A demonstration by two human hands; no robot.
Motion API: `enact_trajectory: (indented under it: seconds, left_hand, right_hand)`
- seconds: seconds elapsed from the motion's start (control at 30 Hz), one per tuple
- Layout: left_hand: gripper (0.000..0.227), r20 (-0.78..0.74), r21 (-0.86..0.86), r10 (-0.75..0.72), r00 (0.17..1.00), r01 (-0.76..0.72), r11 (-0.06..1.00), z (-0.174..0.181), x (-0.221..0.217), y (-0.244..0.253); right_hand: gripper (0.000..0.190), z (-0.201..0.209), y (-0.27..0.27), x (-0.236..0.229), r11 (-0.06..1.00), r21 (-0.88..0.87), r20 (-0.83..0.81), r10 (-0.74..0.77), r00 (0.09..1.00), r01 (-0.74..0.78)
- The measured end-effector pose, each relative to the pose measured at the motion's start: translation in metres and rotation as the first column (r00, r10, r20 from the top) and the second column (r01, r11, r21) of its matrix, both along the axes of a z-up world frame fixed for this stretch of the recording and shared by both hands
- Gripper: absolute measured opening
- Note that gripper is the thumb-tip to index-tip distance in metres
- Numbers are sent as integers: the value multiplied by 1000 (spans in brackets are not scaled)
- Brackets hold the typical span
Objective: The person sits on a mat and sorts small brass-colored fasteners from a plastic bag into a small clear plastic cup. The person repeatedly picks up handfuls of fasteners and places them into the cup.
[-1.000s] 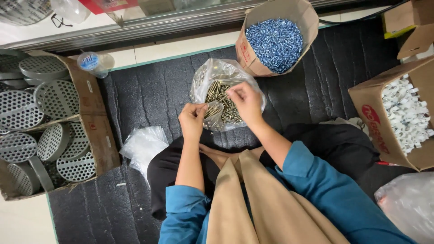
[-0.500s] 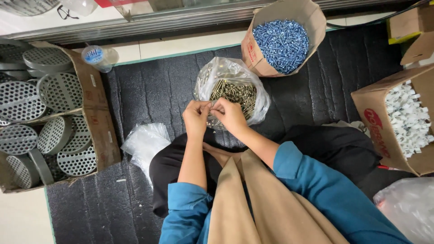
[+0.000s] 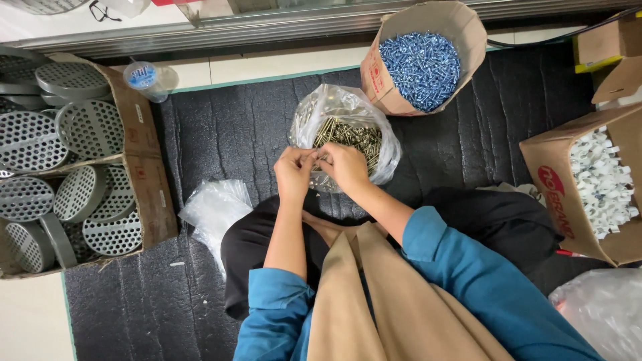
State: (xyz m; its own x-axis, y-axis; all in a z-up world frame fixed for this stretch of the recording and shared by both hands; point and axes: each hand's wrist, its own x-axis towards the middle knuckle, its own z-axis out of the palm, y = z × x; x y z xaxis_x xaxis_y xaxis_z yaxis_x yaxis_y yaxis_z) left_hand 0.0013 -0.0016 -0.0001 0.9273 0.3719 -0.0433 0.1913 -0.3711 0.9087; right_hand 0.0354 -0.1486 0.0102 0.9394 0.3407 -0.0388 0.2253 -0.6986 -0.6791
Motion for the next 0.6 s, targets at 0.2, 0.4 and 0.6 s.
enact_trajectory:
  seconds: [0.2,0.4,0.6]
  left_hand:
    - [11,-14,-9,-7,1000,7,1000,6,0,-2]
    - [13,14,-21,-3,1000,3,1000,-4,0,1]
    - [12,30,-32,-5,1000,5,999,-12,1,3]
  right_hand:
    - [18,-30,-1,4,995,-103,51,1,999,4]
    - [52,-13,-19,7,998,29,165,-68,984,64]
    - [69,-45,-58,28,973,149,300,-216,929,178]
